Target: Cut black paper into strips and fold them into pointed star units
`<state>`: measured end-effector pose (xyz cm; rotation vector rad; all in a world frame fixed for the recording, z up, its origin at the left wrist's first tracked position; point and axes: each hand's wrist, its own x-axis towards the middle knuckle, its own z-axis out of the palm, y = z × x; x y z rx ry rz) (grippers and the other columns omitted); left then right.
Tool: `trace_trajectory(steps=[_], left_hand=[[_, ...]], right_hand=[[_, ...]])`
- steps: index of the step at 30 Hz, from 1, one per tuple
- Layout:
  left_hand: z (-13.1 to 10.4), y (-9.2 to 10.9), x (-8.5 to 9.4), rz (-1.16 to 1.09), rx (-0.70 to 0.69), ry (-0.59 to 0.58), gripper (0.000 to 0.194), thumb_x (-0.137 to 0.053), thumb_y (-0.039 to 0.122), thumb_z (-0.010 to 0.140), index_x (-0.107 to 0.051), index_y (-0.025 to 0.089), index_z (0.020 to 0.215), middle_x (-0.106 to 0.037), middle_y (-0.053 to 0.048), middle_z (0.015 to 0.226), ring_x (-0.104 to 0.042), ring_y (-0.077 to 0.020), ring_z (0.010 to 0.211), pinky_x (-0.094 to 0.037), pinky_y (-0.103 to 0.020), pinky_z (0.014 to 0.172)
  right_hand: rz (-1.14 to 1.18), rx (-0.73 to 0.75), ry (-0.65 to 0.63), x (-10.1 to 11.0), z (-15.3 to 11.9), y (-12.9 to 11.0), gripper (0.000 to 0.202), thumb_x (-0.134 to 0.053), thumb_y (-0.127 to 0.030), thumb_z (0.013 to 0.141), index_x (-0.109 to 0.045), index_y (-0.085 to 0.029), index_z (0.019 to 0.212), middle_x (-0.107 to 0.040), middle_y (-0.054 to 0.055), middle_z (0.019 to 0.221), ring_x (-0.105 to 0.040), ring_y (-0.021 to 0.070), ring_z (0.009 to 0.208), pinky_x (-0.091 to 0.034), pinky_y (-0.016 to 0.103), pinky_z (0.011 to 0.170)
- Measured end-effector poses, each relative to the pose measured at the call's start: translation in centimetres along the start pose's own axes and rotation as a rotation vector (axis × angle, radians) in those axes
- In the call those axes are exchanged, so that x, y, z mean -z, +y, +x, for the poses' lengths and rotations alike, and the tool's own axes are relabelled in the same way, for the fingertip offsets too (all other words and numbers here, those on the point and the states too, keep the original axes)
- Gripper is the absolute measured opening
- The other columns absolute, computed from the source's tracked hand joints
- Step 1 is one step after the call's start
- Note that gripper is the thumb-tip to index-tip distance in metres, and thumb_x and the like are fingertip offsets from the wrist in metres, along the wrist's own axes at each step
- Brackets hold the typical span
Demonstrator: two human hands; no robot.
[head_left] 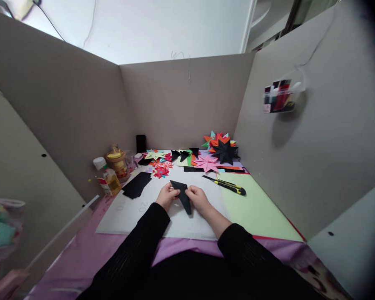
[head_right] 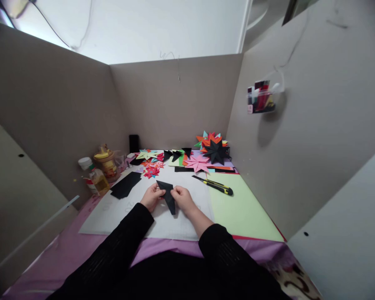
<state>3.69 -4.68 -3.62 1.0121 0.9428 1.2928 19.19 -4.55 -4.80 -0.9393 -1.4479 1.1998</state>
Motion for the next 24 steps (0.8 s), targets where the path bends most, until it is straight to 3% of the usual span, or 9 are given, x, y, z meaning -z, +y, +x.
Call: trace_trajectory(steps=[8, 24], left_hand=[[0.0, 0.0, 0.1, -0.023, -0.052, 0.073, 0.033, -0.078, 0.021, 0.053, -0.057, 0.015, 0.077, -0.046, 0.01, 0.045, -0.047, -0.0065, 0.041, -0.038, -0.019, 0.048], [0.8, 0.3, 1.1, -0.13, -0.108, 0.301, 0.034, -0.077, 0.026, 0.053, -0.051, 0.017, 0.073, -0.058, 0.005, 0.058, -0.055, -0.0079, 0.05, -0.039, -0.018, 0.051]], right_hand=[[-0.026, -0.036, -0.095, -0.2, -0.1, 0.2, 0.034, -0.056, -0.041, 0.072, -0.038, -0.02, 0.051, -0.036, -0.007, 0.043, -0.031, 0.0074, 0.04, -0.022, 0.021, 0.04], [-0.151, 0.001, -0.088, -0.6, -0.3, 0.3, 0.022, -0.05, -0.03, 0.074, -0.045, -0.019, 0.056, -0.038, -0.007, 0.046, -0.034, 0.0084, 0.044, -0.026, 0.021, 0.043]])
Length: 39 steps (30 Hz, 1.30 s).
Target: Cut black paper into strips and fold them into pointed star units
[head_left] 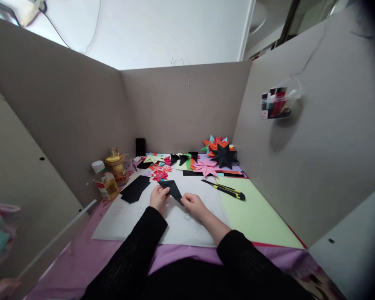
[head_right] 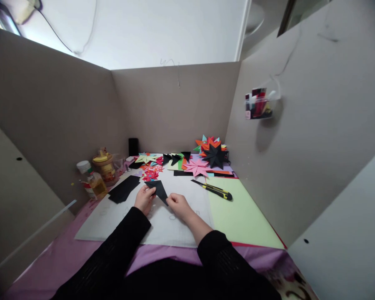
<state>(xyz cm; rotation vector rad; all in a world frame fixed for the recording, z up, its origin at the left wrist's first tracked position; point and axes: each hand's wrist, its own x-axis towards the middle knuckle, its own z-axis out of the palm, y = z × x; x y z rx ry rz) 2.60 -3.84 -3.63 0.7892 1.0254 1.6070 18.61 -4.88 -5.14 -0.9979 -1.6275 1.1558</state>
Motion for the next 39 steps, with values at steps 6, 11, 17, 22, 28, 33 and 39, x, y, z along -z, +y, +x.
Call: trace_trajectory(steps=[6, 11, 17, 22, 28, 33, 39], left_hand=[[-0.1, -0.2, 0.0, -0.002, 0.005, -0.001, 0.035, -0.078, 0.025, 0.052, -0.054, 0.016, 0.075, -0.06, 0.003, 0.059, -0.056, -0.0095, 0.052, -0.041, -0.02, 0.051], [0.5, 0.0, 0.6, -0.016, -0.001, 0.053, 0.034, -0.076, 0.028, 0.054, -0.053, 0.017, 0.077, -0.061, 0.002, 0.065, -0.057, -0.0095, 0.055, -0.041, -0.019, 0.051], [0.8, 0.2, 0.8, 0.015, -0.006, 0.069, 0.035, -0.076, 0.029, 0.055, -0.054, 0.017, 0.079, -0.062, 0.003, 0.067, -0.058, -0.0095, 0.057, -0.042, -0.019, 0.053], [-0.4, 0.2, 0.0, 0.062, 0.047, -0.094, 0.04, -0.079, 0.027, 0.052, -0.058, 0.015, 0.083, -0.064, -0.001, 0.066, -0.061, -0.013, 0.057, -0.044, -0.022, 0.054], [-0.7, 0.3, -0.2, 0.054, 0.034, -0.158, 0.044, -0.08, 0.028, 0.053, -0.055, 0.016, 0.087, -0.064, 0.0, 0.067, -0.061, -0.0138, 0.058, -0.046, -0.023, 0.055], [-0.1, 0.2, 0.2, 0.051, -0.051, -0.065, 0.044, -0.079, 0.029, 0.053, -0.05, 0.018, 0.083, -0.049, 0.011, 0.049, -0.054, -0.008, 0.047, -0.044, -0.02, 0.054], [0.1, 0.2, 0.6, 0.087, -0.057, -0.03, 0.032, -0.072, 0.035, 0.059, -0.052, 0.018, 0.077, -0.056, 0.005, 0.06, -0.056, -0.01, 0.052, -0.045, -0.022, 0.053]], right_hand=[[-0.002, 0.012, 0.007, 0.0, 0.1, 0.0, 0.023, -0.048, -0.027, 0.072, -0.038, -0.021, 0.053, -0.033, -0.009, 0.042, -0.032, 0.0082, 0.042, -0.024, 0.021, 0.043], [0.002, 0.025, 0.014, 0.2, 0.1, 0.0, 0.019, -0.05, -0.025, 0.07, -0.045, -0.019, 0.053, -0.038, -0.007, 0.044, -0.036, 0.0092, 0.044, -0.027, 0.022, 0.046], [0.004, 0.097, 0.186, 0.8, 0.0, -0.2, 0.012, -0.055, -0.028, 0.071, -0.046, -0.02, 0.068, -0.049, -0.004, 0.063, -0.044, 0.0122, 0.059, -0.035, 0.024, 0.056], [0.063, 0.113, 0.191, 0.4, 0.4, 0.1, 0.033, -0.057, -0.028, 0.071, -0.041, -0.022, 0.099, -0.058, 0.001, 0.083, -0.054, 0.0148, 0.068, -0.042, 0.025, 0.059], [0.056, 0.113, 0.164, 0.3, 0.4, 0.6, 0.024, -0.051, -0.026, 0.075, -0.042, -0.022, 0.097, -0.054, -0.004, 0.067, -0.051, 0.0123, 0.054, -0.04, 0.024, 0.052], [-0.018, 0.159, 0.199, 0.6, 0.4, 0.7, 0.012, -0.051, -0.025, 0.074, -0.051, -0.021, 0.086, -0.056, -0.001, 0.075, -0.055, 0.0149, 0.068, -0.043, 0.027, 0.065], [-0.1, 0.191, 0.21, 0.8, 0.3, 0.6, 0.009, -0.049, -0.024, 0.075, -0.055, -0.021, 0.081, -0.059, 0.0, 0.073, -0.055, 0.0161, 0.067, -0.043, 0.028, 0.064]])
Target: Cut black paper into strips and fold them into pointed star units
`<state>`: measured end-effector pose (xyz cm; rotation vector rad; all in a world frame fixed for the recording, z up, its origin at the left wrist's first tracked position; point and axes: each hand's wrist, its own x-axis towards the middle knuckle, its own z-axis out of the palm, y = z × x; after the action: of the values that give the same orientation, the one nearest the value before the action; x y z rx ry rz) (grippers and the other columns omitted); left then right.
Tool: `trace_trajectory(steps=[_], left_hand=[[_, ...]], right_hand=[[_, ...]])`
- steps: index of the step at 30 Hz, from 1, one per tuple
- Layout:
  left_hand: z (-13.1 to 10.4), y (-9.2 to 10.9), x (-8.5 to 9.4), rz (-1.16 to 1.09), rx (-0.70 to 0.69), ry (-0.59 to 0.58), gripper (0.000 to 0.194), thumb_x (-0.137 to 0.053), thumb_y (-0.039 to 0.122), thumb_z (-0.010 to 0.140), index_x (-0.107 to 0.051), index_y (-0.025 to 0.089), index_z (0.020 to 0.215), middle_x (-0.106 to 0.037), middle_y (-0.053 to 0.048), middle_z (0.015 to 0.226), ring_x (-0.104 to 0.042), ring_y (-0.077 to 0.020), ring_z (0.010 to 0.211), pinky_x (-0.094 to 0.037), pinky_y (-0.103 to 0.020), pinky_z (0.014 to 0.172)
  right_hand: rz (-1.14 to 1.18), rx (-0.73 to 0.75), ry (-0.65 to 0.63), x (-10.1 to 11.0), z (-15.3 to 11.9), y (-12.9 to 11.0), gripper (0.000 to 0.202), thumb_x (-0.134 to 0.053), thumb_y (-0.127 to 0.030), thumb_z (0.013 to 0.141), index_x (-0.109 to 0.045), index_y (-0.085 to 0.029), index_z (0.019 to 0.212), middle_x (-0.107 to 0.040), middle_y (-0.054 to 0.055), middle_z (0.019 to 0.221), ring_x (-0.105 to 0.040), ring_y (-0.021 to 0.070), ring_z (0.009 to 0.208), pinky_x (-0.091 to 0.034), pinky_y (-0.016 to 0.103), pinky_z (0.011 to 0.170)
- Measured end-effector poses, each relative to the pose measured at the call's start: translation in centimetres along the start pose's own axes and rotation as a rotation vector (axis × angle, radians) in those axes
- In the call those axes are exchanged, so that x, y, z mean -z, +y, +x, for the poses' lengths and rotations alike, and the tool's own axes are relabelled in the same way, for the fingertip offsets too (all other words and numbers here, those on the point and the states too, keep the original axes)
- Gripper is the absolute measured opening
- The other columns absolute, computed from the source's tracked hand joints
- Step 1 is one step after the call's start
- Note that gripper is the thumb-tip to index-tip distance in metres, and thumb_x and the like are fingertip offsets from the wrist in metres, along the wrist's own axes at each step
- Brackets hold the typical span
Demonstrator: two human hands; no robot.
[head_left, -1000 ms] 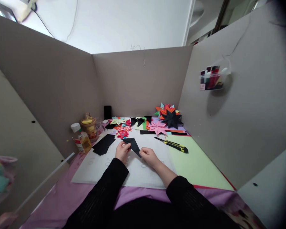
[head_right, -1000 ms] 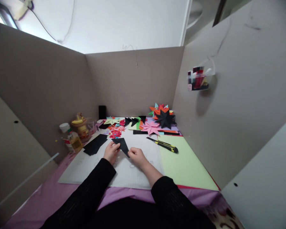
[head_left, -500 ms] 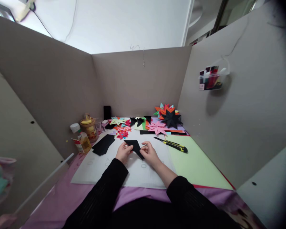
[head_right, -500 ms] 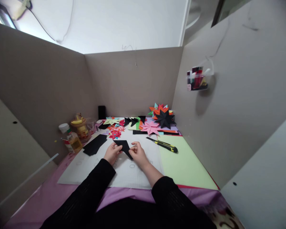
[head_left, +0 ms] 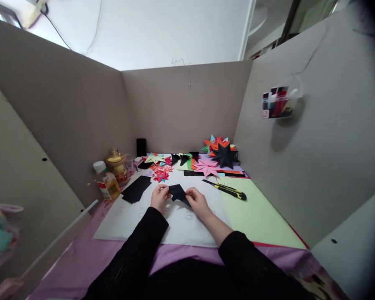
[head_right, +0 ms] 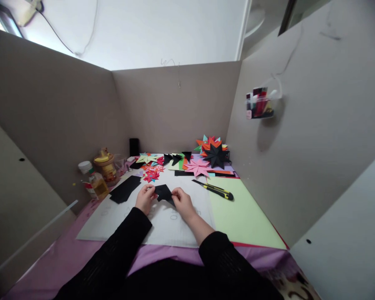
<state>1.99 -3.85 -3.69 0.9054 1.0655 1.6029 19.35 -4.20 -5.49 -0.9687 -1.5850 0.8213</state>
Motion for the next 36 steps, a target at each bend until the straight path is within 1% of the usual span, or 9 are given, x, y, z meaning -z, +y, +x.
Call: trace_trajectory(steps=[5, 7, 9, 11, 17, 20, 23, 31, 36], left_hand=[[0.0, -0.1, 0.1, 0.045, -0.054, -0.007, 0.028, -0.074, 0.029, 0.056, -0.059, 0.017, 0.077, -0.061, 0.002, 0.068, -0.058, -0.0109, 0.059, -0.045, -0.021, 0.056], [0.0, -0.1, 0.1, 0.064, -0.073, -0.009, 0.027, -0.074, 0.028, 0.056, -0.062, 0.015, 0.076, -0.063, -0.001, 0.069, -0.058, -0.0119, 0.061, -0.046, -0.023, 0.06], [0.1, -0.1, 0.2, 0.076, -0.086, -0.007, 0.026, -0.073, 0.029, 0.057, -0.064, 0.014, 0.078, -0.065, -0.002, 0.071, -0.059, -0.0129, 0.063, -0.046, -0.024, 0.063], [0.1, -0.2, 0.2, 0.088, -0.092, -0.012, 0.025, -0.071, 0.029, 0.059, -0.065, 0.014, 0.079, -0.065, -0.003, 0.074, -0.06, -0.0135, 0.065, -0.047, -0.025, 0.065], [0.1, -0.4, 0.2, 0.12, -0.102, -0.055, 0.024, -0.07, 0.025, 0.06, -0.067, 0.014, 0.081, -0.065, -0.003, 0.074, -0.059, -0.0137, 0.065, -0.047, -0.026, 0.067], [0.1, -0.2, 0.2, 0.126, -0.106, -0.079, 0.025, -0.07, 0.023, 0.059, -0.067, 0.014, 0.083, -0.067, -0.005, 0.078, -0.059, -0.0142, 0.066, -0.047, -0.027, 0.068], [0.0, -0.1, 0.1, 0.14, -0.111, -0.119, 0.028, -0.069, 0.019, 0.058, -0.068, 0.015, 0.086, -0.067, -0.005, 0.082, -0.06, -0.0144, 0.067, -0.047, -0.027, 0.069], [-0.3, -0.3, 0.0, 0.214, -0.127, -0.193, 0.032, -0.065, 0.013, 0.061, -0.069, 0.017, 0.092, -0.067, -0.004, 0.077, -0.059, -0.0144, 0.064, -0.047, -0.028, 0.069], [-0.6, -0.1, -0.2, 0.217, -0.12, -0.216, 0.03, -0.064, 0.014, 0.063, -0.069, 0.017, 0.092, -0.068, -0.005, 0.081, -0.059, -0.0154, 0.066, -0.048, -0.029, 0.069]], right_hand=[[-0.072, 0.026, -0.004, 0.3, -0.1, -0.2, 0.015, -0.048, -0.024, 0.077, -0.06, -0.021, 0.085, -0.063, 0.002, 0.077, -0.057, 0.0177, 0.07, -0.045, 0.032, 0.069], [-0.096, 0.046, -0.004, 0.4, -0.1, -0.4, 0.022, -0.055, -0.025, 0.074, -0.061, -0.021, 0.094, -0.065, 0.005, 0.093, -0.058, 0.0204, 0.083, -0.045, 0.036, 0.079], [-0.112, 0.064, -0.001, 0.4, -0.1, -0.5, 0.04, -0.064, -0.024, 0.066, -0.06, -0.022, 0.105, -0.062, 0.007, 0.111, -0.055, 0.0242, 0.1, -0.039, 0.04, 0.092], [-0.115, 0.063, 0.007, 0.3, -0.1, -0.4, 0.051, -0.067, -0.022, 0.062, -0.058, -0.023, 0.112, -0.059, 0.007, 0.117, -0.052, 0.0259, 0.106, -0.035, 0.043, 0.097], [-0.022, 0.001, 0.062, 0.3, -0.1, 0.2, 0.042, -0.05, -0.022, 0.076, -0.051, -0.021, 0.118, -0.063, 0.008, 0.11, -0.058, 0.022, 0.102, -0.042, 0.037, 0.09], [0.037, -0.052, 0.098, 0.4, -0.1, 0.4, 0.037, -0.045, -0.025, 0.079, -0.052, -0.02, 0.115, -0.067, 0.006, 0.092, -0.062, 0.0213, 0.088, -0.046, 0.034, 0.077], [0.113, -0.103, 0.113, 0.5, 0.3, 0.5, 0.032, -0.045, -0.028, 0.078, -0.055, -0.018, 0.107, -0.066, 0.004, 0.079, -0.061, 0.0198, 0.075, -0.047, 0.03, 0.067], [0.282, -0.183, 0.11, 0.7, 1.1, 0.9, 0.023, -0.061, -0.034, 0.068, -0.058, -0.017, 0.082, -0.065, 0.003, 0.072, -0.06, 0.0201, 0.069, -0.046, 0.03, 0.063], [0.315, -0.206, 0.137, 0.7, 1.1, 0.6, 0.026, -0.058, -0.039, 0.071, -0.061, -0.017, 0.085, -0.067, 0.005, 0.081, -0.061, 0.0222, 0.079, -0.047, 0.032, 0.07]])
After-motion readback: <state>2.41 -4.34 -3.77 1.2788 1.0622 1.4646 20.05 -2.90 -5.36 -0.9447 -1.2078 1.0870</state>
